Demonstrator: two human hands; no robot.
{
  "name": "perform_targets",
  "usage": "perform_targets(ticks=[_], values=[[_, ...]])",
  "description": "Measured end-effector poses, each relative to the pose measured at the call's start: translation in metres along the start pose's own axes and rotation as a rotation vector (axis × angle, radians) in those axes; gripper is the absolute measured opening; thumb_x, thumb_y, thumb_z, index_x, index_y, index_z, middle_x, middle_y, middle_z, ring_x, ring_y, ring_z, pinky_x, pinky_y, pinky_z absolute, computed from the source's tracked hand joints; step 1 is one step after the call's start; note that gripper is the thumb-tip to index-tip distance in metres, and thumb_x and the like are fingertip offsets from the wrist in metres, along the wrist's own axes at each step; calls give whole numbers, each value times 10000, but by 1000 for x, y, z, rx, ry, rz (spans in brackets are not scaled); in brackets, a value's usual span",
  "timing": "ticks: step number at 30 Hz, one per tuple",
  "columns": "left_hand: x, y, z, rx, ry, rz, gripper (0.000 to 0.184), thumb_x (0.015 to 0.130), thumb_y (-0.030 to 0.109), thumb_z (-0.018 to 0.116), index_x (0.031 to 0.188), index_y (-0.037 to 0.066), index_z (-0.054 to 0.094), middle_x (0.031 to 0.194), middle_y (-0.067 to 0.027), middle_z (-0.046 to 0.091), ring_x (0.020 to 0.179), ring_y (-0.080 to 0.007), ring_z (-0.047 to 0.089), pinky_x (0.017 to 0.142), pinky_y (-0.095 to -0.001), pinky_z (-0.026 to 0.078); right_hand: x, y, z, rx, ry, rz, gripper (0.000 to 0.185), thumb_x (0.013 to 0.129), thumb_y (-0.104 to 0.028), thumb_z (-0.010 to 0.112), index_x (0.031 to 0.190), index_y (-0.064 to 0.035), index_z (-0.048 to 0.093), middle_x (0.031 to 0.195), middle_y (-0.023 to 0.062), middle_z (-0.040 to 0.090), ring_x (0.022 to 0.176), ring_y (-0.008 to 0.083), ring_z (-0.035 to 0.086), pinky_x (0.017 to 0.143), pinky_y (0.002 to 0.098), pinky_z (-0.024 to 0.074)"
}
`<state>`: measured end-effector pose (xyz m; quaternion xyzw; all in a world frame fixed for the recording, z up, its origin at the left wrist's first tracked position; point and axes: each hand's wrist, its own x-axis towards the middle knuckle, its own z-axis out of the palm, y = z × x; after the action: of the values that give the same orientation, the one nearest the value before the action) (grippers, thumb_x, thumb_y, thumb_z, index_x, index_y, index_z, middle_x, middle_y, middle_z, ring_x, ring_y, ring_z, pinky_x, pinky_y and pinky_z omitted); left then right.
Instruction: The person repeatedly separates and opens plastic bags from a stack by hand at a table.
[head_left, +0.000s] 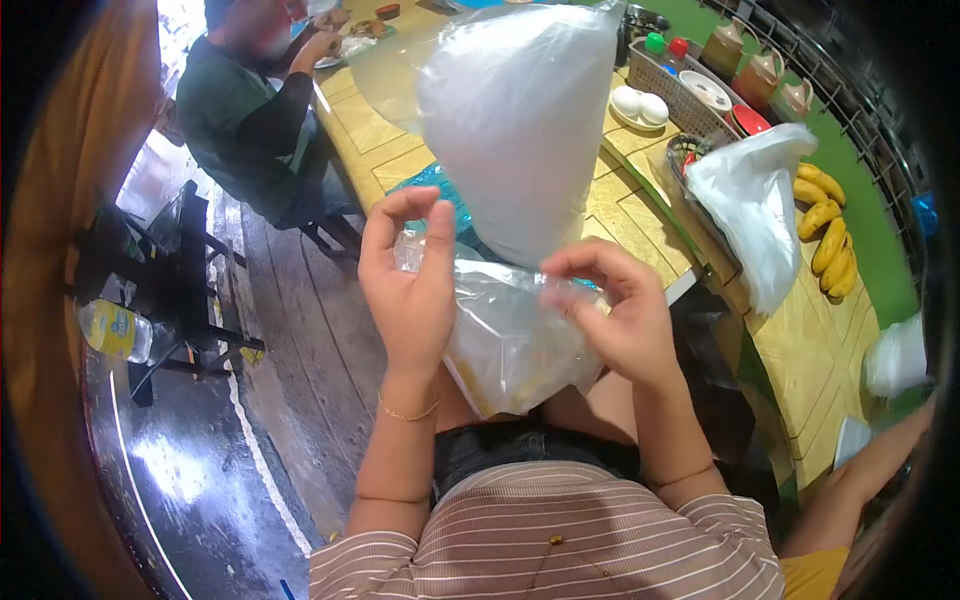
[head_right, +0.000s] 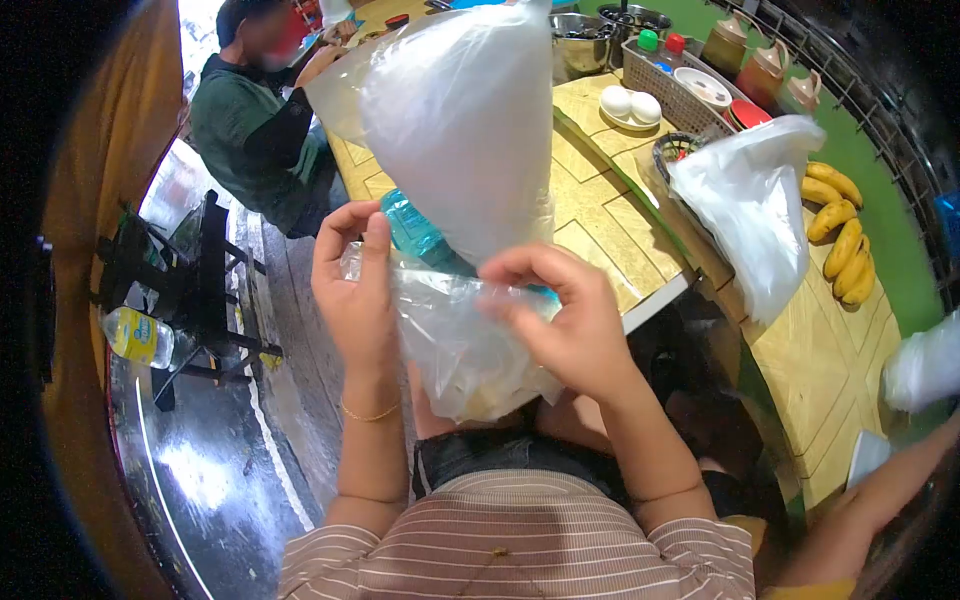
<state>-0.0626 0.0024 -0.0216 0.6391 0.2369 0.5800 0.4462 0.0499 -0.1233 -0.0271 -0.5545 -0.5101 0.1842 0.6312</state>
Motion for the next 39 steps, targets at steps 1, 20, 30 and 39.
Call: perform_targets(ticks=[1,20,30,39], values=[[-2,10,-1,7,-110,-34,179,796,105,603,923,-12,558,859,-40,557,832,-109,502,772,-241,395,-1,2,-6,81,49,108,217,739,-105,662,911,-7,574,831,25,561,755,97,520,677,227,421],[1,15,-24,90,-359,-248,148,803,141,606,791,-6,622,696,9,562,668,-69,484,647,-190,367,-6,3,-57,274,297,99,228,742,-55,658,933,25,563,792,56,606,679,108,570,618,222,466],[14,54,-11,-72,-622,87,957,444,473,803,1219,38,447,1063,-69,558,929,-129,500,804,-234,370,7,-40,-65,64,-279,-134,90,789,-40,579,737,34,577,653,38,580,596,78,516,567,201,415],[-3,42,17,-310,-755,-290,86,749,70,646,784,9,597,886,-49,569,816,-91,492,723,-234,382,8,-55,-58,-65,-106,108,117,661,-81,720,681,-45,611,551,-31,496,488,70,388,455,218,306]])
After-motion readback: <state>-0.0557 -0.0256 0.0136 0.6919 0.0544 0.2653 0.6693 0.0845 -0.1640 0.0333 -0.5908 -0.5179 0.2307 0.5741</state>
